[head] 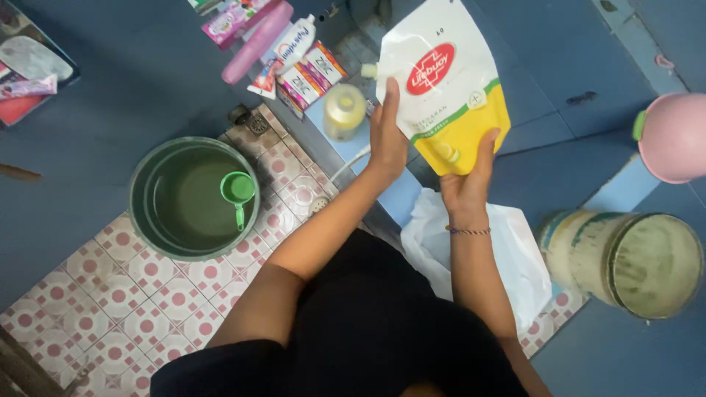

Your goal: Transfer liquid soap from a refill pouch into a pump bottle.

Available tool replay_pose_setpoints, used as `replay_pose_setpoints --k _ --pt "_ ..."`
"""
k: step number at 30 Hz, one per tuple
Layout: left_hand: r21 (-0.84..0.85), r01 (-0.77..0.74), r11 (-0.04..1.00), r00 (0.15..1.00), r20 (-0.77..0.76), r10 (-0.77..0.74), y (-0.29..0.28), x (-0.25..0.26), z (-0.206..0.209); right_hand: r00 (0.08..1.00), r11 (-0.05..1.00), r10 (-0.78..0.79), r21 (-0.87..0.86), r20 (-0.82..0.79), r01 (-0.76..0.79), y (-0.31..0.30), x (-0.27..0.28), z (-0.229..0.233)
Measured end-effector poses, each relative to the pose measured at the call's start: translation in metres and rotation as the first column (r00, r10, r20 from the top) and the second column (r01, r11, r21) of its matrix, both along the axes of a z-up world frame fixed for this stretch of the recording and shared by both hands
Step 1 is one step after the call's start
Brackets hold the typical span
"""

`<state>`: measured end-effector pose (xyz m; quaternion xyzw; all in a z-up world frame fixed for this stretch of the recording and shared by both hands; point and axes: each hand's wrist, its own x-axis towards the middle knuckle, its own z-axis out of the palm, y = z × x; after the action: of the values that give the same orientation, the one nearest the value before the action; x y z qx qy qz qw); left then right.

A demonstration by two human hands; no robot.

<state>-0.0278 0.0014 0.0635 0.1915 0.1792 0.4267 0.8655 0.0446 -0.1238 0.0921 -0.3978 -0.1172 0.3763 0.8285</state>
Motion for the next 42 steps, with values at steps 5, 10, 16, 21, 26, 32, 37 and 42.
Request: replay_pose_setpoints --k 5,10,16,21,26,32,37,42 --pt "0.247 -0.096 0.964 0.961 -0.227 0.154 -0.022 0.021 -0.031 0.977 0.992 0.113 0.073 -0.179 -0.102 -0.011 0.013 -0.019" --pt "0.386 -0.130 0.913 0.951 -0.214 0.226 -0.032 0.022 -0.019 0.953 0.976 0.216 0.071 -0.214 -0.205 -0.014 0.020 -0.035" --pt "0.362 -0.293 0.885 0.889 -0.238 0.392 -0.012 0.040 -0.040 0.967 0.979 0.203 0.031 -0.151 -0.200 0.000 0.029 -0.067" --pt "0.380 -0.369 0.848 0.839 -0.256 0.480 -0.001 0.041 -0.034 0.896 0.964 0.268 0.100 -0.353 -0.248 0.011 0.018 -0.080" --pt "0.384 -0.340 0.859 0.774 -0.404 0.487 -0.002 0.046 -0.034 0.849 0.932 0.362 0.160 -0.385 -0.325 0.021 0.019 -0.081" --pt "0.603 -0.304 0.737 0.719 -0.362 0.593 0.029 0.069 -0.029 0.878 0.916 0.401 0.095 -0.263 -0.390 0.066 0.061 -0.095" --pt "0.626 -0.214 0.750 0.684 -0.452 0.572 0.077 0.093 -0.033 0.889 0.902 0.423 0.182 -0.175 -0.393 0.107 0.080 -0.081" --pt "0.461 -0.442 0.769 0.816 -0.150 0.559 0.077 0.083 -0.041 0.943 0.933 0.309 0.232 -0.126 -0.275 0.106 0.054 -0.066"
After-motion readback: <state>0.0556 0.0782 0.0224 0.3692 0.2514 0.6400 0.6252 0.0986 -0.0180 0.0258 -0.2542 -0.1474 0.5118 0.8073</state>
